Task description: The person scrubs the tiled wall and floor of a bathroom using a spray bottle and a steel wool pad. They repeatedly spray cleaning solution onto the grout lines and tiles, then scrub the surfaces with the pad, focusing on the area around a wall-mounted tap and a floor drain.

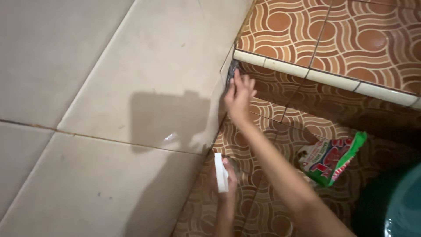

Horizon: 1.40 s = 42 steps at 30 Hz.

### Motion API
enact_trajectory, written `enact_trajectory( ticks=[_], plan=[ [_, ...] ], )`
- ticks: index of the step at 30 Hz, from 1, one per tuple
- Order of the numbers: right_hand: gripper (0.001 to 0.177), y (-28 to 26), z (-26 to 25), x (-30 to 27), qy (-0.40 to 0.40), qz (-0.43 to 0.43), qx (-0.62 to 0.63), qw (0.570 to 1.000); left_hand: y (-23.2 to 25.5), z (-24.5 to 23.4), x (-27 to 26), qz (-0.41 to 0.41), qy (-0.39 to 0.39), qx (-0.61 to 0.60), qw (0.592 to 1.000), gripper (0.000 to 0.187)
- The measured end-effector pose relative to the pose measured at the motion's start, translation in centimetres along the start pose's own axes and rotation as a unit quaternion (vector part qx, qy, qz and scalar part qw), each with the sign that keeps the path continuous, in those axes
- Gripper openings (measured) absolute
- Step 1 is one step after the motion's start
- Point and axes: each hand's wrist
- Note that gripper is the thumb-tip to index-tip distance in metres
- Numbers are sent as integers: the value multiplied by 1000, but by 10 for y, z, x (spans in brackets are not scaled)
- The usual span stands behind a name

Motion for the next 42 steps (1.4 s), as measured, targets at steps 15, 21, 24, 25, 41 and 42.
enact_trajectory(
  ticks=[15,21,24,25,41,42],
  plan=[
    [32,-31,3,0,69,-123,67,988,6,1,10,0,28,-53,998,13],
    [29,-109,-39,30,104,-176,56,977,-10,13,3,107,95,15,990,18],
    [26,-127,-38,30,89,-109,82,987,-24,16,-10,98,84,60,990,20],
    [27,-130,-37,18,74,-82,97,989,-28,18,-13,77,59,73,993,18],
    [28,-104,-13,-49,79,-220,153,960,2,3,7,-55,4,-3,998,14],
    [30,-87,-9,-72,47,-197,172,964,6,0,9,-23,20,-25,999,14]
  ],
)
Point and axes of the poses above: each hand's wrist, its own x-axis towards the middle knuckle, its own z-axis out of the palm, y = z × x, and after that the axes turned 2 degrees about x, right-handed
